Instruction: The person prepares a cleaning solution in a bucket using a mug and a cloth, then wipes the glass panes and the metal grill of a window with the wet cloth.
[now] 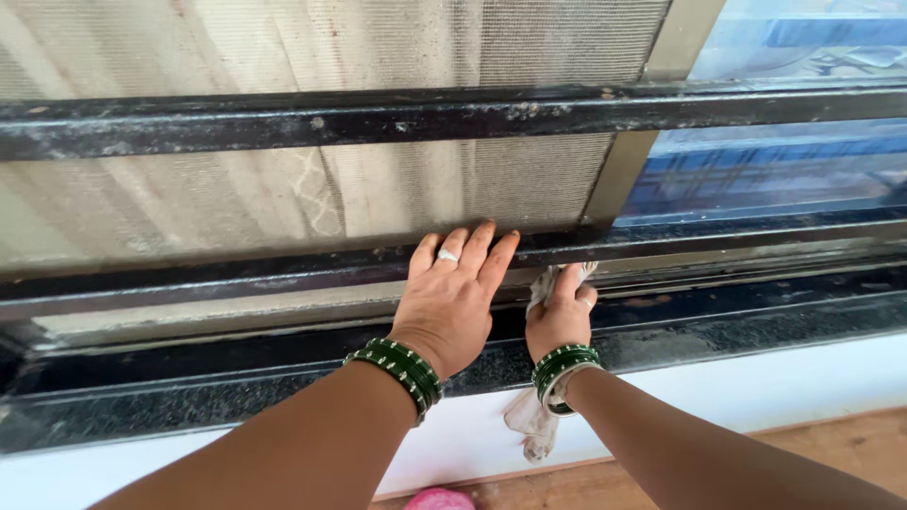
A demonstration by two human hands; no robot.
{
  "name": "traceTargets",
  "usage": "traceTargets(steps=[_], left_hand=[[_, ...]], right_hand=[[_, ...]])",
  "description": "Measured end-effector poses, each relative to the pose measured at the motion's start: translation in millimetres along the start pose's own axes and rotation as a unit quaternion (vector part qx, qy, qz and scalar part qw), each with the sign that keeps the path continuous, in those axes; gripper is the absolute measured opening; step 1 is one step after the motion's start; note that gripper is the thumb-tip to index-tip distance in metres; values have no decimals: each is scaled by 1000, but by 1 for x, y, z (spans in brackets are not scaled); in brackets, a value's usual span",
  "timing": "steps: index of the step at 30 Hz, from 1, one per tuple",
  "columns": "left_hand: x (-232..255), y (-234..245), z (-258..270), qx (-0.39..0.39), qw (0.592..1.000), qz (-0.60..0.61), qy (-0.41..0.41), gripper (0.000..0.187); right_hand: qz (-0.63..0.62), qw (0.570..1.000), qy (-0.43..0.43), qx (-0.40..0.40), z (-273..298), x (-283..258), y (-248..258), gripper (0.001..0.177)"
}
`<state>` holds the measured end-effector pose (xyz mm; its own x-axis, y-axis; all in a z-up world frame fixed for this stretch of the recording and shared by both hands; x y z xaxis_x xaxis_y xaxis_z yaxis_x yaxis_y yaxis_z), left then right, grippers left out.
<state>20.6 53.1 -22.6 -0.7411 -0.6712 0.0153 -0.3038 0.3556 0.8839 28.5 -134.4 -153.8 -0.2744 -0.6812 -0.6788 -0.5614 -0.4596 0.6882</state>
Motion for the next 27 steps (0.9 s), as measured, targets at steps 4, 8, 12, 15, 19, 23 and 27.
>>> traceTargets(steps=[4,8,12,15,19,23,27], left_hand=[[0,3,-2,-22,999,-43,0,80],[5,6,-3,-19,998,-52,16,82],[11,12,0,-52,997,-42,36,85],[20,16,5,-36,997,-58,42,91],[24,17,6,-62,995,-64,39,93],[22,20,11,-84,995,-38,33,97],[13,25,14,-99,991,-92,1,92]], right_hand=[[-26,995,-64,-69,6,11,-20,96],[-148,983,-102,-41,1,-9,3,76],[-248,964,-94,1,-16,-19,9,68],[92,988,111,-55,-41,-9,-16,65],[575,719,295,-255,-65,36,-70,40],[508,781,260,-254,-78,94,-75,33],[395,896,91,-182,-88,113,-14,35]])
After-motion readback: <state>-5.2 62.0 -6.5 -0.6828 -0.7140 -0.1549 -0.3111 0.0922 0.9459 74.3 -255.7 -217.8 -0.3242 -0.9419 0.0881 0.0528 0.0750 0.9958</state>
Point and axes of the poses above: each hand's wrist, its own z-axis away from the middle knuckle, its own y-axis out of the back of the hand, x = y × z, the point moved 2 cm from there along -z, towards the middle knuckle
